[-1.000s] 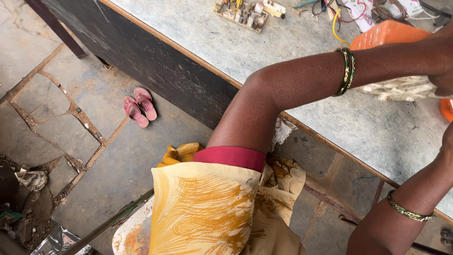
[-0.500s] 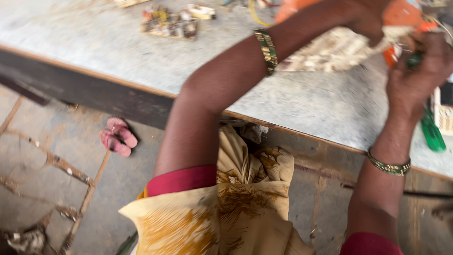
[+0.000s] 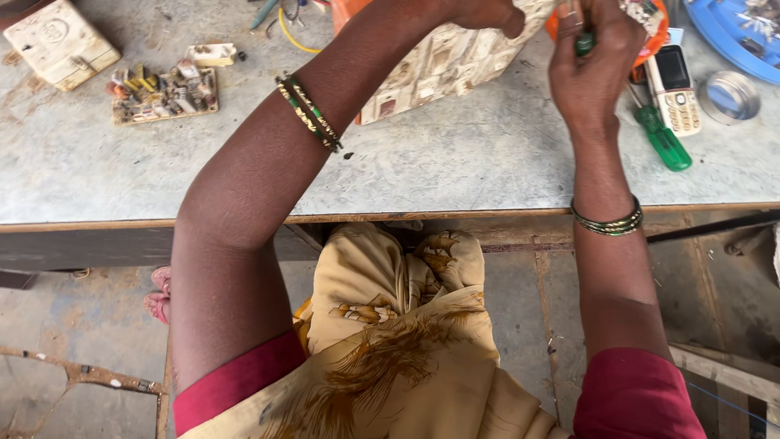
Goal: The person uses a screwdriver to remove screws from an orange electrical box, opens it, and then adjusts wires inside the internal board. The person manipulates yellow and red wires and tightens connections with the screwdriver.
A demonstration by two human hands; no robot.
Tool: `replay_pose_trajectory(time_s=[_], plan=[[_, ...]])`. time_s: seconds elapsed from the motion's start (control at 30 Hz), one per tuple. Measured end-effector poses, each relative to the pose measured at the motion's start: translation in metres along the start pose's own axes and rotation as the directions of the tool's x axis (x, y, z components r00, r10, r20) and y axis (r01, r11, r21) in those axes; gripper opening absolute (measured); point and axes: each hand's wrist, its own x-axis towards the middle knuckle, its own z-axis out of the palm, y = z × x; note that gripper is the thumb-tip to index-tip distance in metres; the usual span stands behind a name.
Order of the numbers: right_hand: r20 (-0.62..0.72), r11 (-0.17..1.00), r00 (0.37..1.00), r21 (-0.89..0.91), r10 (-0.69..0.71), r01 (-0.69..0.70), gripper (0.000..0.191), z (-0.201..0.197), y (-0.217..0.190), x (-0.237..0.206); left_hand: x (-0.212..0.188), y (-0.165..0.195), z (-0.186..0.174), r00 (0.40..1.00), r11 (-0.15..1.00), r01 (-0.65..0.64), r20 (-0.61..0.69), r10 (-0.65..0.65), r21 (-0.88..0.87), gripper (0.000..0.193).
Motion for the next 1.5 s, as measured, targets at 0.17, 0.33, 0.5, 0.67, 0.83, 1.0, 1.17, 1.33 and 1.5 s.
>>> replay_pose_trajectory(time_s=[0.17,0.33,0.5,0.67,0.83,1.0,1.17,1.33,1.5], plan=[[-0.027,0.991,0.992,-0.059,-0.122,0.120,0.007,-0.003,-0.015,0.002,0.007,-0.012,0.014,0.998,0.998,-0.053,-0.035,0.054,0.030,0.046],[-0.075,0.984,0.984,-0.082,-0.162,0.156,0.014,-0.009,-0.027,0.004,0.014,-0.019,0.023,0.996,0.997,-0.071,-0.048,0.073,0.031,0.044],[-0.036,0.997,0.999,0.076,-0.031,0.034,0.008,-0.006,-0.024,0.007,0.008,-0.014,0.017,0.998,0.999,-0.023,-0.049,0.025,0.039,0.041],[-0.042,0.999,0.999,0.031,-0.028,0.030,0.009,-0.002,-0.025,0.007,0.005,-0.010,0.012,0.999,0.999,0.007,-0.051,-0.005,0.040,0.044],[-0.121,0.988,0.980,-0.041,-0.155,0.151,0.016,-0.008,-0.032,0.007,0.009,-0.011,0.016,0.999,0.998,-0.005,-0.054,0.008,0.057,0.047],[-0.137,0.983,0.977,-0.103,-0.164,0.151,0.021,-0.011,-0.035,0.005,0.007,-0.012,0.017,0.998,0.999,-0.006,-0.055,0.009,0.054,0.046],[-0.075,0.987,0.996,0.156,0.049,-0.037,0.017,-0.008,-0.031,0.004,0.006,-0.008,0.009,0.999,0.999,0.004,-0.051,-0.003,0.034,0.047],[-0.030,0.997,0.997,0.031,0.066,-0.065,0.019,-0.002,-0.026,0.008,0.002,-0.001,0.003,0.996,0.993,0.089,-0.022,-0.087,0.079,0.050],[-0.111,0.998,0.993,0.024,-0.052,0.054,0.009,0.000,-0.026,0.004,0.001,0.000,0.003,0.996,0.993,0.086,-0.032,-0.083,0.078,0.051]])
